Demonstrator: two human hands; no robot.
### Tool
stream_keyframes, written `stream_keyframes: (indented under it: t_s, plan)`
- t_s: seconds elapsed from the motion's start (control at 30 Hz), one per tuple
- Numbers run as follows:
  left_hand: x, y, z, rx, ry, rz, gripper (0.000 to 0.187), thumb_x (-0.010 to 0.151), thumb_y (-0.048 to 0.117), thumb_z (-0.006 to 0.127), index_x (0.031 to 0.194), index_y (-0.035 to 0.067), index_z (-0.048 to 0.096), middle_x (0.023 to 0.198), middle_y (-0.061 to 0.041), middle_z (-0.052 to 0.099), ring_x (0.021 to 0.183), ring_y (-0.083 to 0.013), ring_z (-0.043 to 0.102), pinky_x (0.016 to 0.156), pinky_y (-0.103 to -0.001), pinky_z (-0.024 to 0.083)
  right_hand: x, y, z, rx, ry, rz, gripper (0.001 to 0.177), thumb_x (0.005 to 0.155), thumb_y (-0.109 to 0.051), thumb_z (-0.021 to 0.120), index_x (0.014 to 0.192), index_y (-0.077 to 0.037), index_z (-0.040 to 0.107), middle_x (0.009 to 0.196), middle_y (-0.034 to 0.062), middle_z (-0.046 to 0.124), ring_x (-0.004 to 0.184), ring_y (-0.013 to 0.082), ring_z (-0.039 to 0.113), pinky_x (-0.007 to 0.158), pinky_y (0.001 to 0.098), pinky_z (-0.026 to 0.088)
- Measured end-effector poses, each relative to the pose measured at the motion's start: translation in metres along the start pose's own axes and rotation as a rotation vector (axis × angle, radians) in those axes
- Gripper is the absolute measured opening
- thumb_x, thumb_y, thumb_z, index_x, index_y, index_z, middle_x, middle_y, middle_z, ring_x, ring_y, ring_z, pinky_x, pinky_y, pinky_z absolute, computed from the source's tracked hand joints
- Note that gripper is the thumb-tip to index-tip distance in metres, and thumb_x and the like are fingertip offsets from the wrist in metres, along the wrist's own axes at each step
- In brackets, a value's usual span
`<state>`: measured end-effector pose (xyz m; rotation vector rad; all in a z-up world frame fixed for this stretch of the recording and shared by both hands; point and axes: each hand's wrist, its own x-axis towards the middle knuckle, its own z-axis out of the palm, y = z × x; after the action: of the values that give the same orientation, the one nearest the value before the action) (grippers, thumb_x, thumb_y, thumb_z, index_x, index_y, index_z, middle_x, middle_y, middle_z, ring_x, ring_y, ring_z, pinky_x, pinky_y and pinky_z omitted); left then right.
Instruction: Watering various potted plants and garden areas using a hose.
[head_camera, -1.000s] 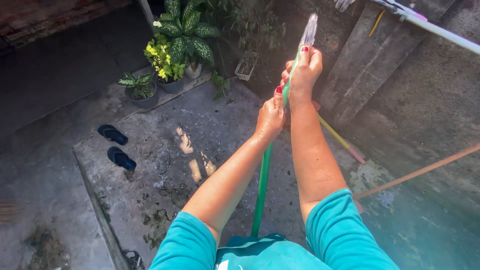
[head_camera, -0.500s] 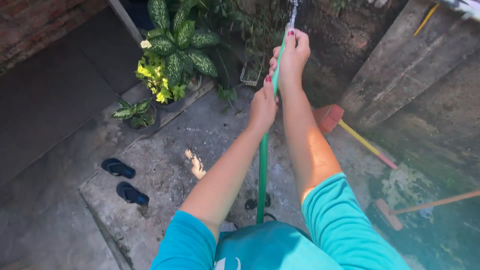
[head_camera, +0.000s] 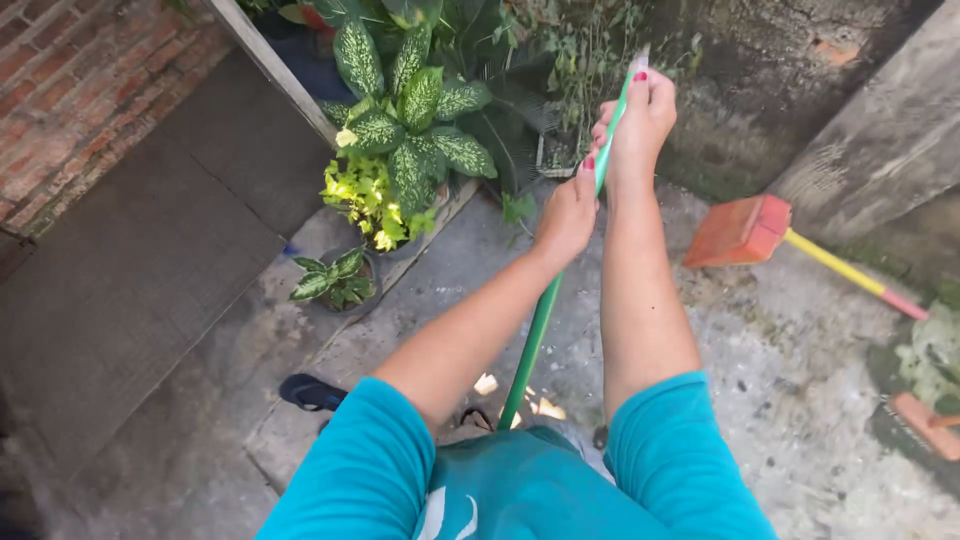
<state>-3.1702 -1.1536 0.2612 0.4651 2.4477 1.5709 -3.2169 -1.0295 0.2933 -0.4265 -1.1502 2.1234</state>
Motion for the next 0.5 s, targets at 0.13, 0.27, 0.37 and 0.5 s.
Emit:
stream_keyframes:
  t_s: [0.13, 0.27, 0.37, 0.5]
  plan:
    - [0.012, -0.015, -0.023, -0.088, -0.048, -0.012, 0.072, 0.104, 0.056, 0.026, 0.083, 0.000, 0.066, 0.070, -0.016, 0.069, 0.069, -0.0345, 0.069, 0.066, -0.049, 0.050, -0.005, 0.011, 0.029, -0.068, -0.020, -0.080, 0.016, 0.110, -0.027, 0.050, 0.118, -0.014, 0.053, 0.067, 0.0083, 0.057, 0.041, 0.0152, 0.049, 0.034, 0.0315, 0.037]
    - [0.026, -0.055, -0.026, -0.202, -0.062, 0.012, 0.067, 0.104, 0.055, 0.026, 0.090, 0.002, 0.064, 0.069, -0.010, 0.065, 0.063, -0.0276, 0.067, 0.060, -0.044, 0.050, -0.007, 0.037, 0.039, -0.092, -0.035, -0.034, 0.017, 0.110, -0.027, 0.050, 0.120, -0.014, 0.054, 0.065, 0.0072, 0.056, 0.040, 0.0141, 0.048, 0.033, 0.0298, 0.037]
    - [0.034, -0.093, -0.018, -0.197, -0.110, -0.006, 0.067, 0.105, 0.055, 0.026, 0.088, 0.003, 0.064, 0.066, -0.008, 0.063, 0.059, -0.0236, 0.063, 0.057, -0.042, 0.048, -0.002, 0.079, 0.025, -0.092, 0.044, 0.030, 0.017, 0.109, -0.027, 0.049, 0.119, -0.014, 0.054, 0.064, 0.0071, 0.056, 0.039, 0.0137, 0.048, 0.032, 0.0295, 0.036]
    - [0.045, -0.115, -0.014, -0.211, -0.175, -0.116, 0.072, 0.107, 0.060, 0.027, 0.076, 0.005, 0.061, 0.056, -0.006, 0.057, 0.048, -0.0195, 0.058, 0.048, -0.039, 0.045, 0.010, 0.111, 0.016, -0.152, 0.140, 0.120, 0.018, 0.109, -0.028, 0.052, 0.119, -0.014, 0.057, 0.067, 0.0069, 0.058, 0.042, 0.0137, 0.050, 0.034, 0.0292, 0.038]
